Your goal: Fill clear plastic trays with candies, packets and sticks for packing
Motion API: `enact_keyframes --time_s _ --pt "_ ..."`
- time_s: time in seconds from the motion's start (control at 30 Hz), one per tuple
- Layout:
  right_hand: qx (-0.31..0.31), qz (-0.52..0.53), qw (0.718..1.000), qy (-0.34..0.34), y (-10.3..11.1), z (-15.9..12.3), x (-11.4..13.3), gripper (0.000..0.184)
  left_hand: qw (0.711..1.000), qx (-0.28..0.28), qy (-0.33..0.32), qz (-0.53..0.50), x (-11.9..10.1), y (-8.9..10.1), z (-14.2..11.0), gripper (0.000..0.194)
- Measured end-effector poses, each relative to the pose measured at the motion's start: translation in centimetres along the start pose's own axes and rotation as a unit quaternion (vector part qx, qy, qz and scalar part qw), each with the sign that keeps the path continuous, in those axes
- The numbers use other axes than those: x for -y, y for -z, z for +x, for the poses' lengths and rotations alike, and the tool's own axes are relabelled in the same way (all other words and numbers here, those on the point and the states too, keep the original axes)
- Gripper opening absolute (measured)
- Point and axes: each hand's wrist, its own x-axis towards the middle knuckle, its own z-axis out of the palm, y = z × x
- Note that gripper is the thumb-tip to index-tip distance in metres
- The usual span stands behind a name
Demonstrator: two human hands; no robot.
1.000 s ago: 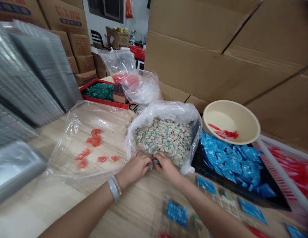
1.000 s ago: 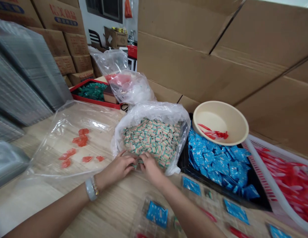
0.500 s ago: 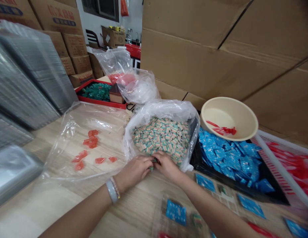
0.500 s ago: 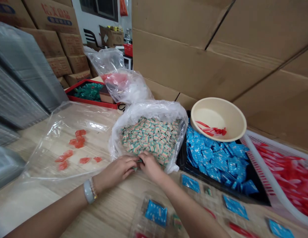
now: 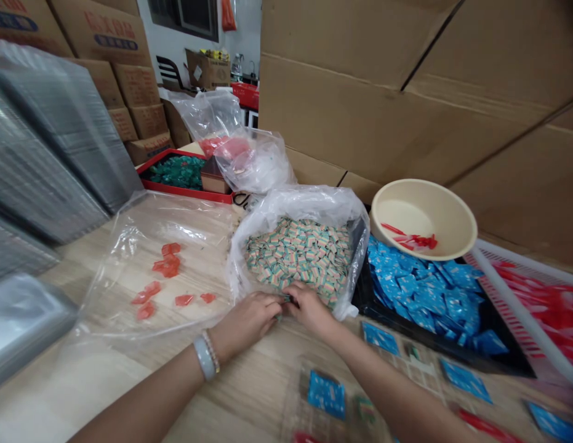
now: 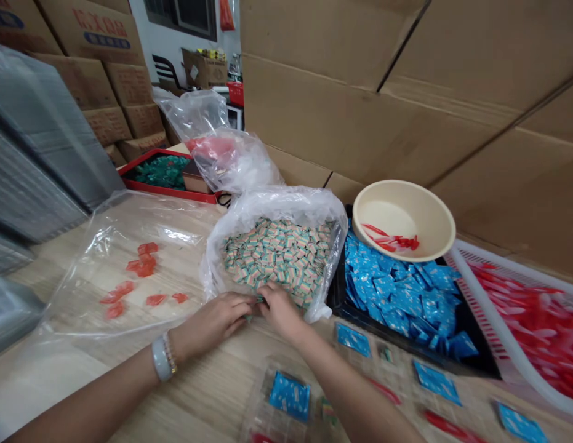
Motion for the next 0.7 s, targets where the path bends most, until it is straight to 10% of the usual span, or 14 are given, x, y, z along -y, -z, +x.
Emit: enact_keyframes --time_s 0.7 --pt "-0.083 0.036 0.996 0.017 -0.12 -0.48 0.76 0.022 0.997 -0.069 0.030 -0.004 0.77 0.47 0.03 0.014"
